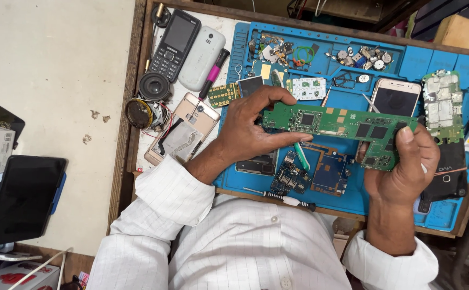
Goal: The person holds a large green circuit board over a repair mat and uses a thin metal probe and tweezers to point at and work on components on the board, turning the board over and repositioning it while inspecting different sections.
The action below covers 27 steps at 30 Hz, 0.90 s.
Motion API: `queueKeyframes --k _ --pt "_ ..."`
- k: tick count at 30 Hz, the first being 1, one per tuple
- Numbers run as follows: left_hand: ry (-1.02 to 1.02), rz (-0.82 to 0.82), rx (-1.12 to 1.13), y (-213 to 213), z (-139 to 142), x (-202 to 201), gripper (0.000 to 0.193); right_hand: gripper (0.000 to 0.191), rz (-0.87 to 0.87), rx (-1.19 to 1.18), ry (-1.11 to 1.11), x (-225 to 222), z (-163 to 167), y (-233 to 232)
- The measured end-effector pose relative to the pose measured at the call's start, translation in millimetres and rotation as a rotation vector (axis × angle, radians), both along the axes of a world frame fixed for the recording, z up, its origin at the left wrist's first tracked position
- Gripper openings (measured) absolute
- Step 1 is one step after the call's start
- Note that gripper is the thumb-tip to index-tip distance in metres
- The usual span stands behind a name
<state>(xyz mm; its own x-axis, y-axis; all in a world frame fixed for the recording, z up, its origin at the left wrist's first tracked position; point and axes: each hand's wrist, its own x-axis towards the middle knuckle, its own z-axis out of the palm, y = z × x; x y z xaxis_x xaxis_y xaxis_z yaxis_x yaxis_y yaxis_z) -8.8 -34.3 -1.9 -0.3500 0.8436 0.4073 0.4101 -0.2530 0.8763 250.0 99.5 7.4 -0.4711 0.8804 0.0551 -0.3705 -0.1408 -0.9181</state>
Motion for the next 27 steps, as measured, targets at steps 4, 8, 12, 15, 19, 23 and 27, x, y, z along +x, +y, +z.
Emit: queueKeyframes --k 4,8,12,15,19,23,27 --pt "-0.015 -0.004 0.018 0 1 1 0.059 0.025 0.025 0.039 0.008 -2 2 -1" --pt "-0.020 -0.002 -0.001 1 2 1 0.058 0.025 0.023 0.044 0.012 -3 3 -2" --pt "-0.020 -0.011 -0.019 1 3 1 0.058 0.025 0.031 0.059 0.018 -3 3 0" --pt "-0.036 -0.026 -0.027 1 5 1 0.059 0.024 0.033 0.053 0.026 -1 0 0" --pt "-0.064 -0.052 0.052 1 8 1 0.058 0.020 0.013 0.080 0.019 2 -5 -1" --pt "-0.172 -0.056 0.018 1 11 1 0.049 0.021 0.005 0.139 -0.005 4 -9 2" --pt "-0.233 -0.068 0.000 0 12 1 0.037 0.020 -0.009 0.136 -0.011 5 -9 1"
